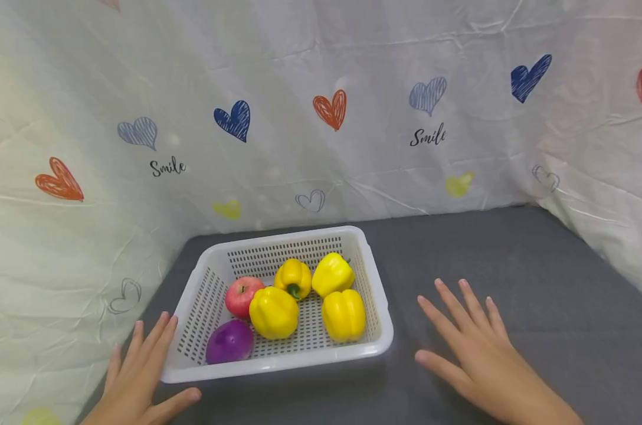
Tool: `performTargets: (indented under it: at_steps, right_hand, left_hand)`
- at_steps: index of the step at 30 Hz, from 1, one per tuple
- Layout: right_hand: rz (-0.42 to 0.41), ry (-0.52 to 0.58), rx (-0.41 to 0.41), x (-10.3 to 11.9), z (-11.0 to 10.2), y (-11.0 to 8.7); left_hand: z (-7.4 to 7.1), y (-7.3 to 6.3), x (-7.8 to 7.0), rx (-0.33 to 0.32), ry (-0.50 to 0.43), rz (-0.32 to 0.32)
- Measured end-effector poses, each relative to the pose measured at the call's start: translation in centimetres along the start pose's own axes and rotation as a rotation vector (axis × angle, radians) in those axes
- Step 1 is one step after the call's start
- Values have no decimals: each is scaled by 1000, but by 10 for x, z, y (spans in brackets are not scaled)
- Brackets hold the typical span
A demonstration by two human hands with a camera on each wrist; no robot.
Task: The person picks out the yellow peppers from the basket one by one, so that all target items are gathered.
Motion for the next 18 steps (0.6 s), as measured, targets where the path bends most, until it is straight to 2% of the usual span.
performTargets:
  at_steps: [7, 15, 18]
  right_hand:
    - [-73, 19, -27, 12, -3, 13]
    - [-138, 37, -15, 28, -2, 30]
    - [-139, 45, -7, 34, -1, 37]
  left_hand:
    - [-6, 6, -23, -49, 17, 147]
    - [-7, 9, -36, -90, -3, 294]
    - [-6, 11, -40, -77, -13, 340]
Point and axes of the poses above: each hand's wrist, its own y-axis towards the middle knuckle, its own z-axis out of the palm, x = y × z, the point moved 2 cm from there along y, towards the middle knuckle, and after that the axes turned 14 degrees about -x, right-handed, at the moved point
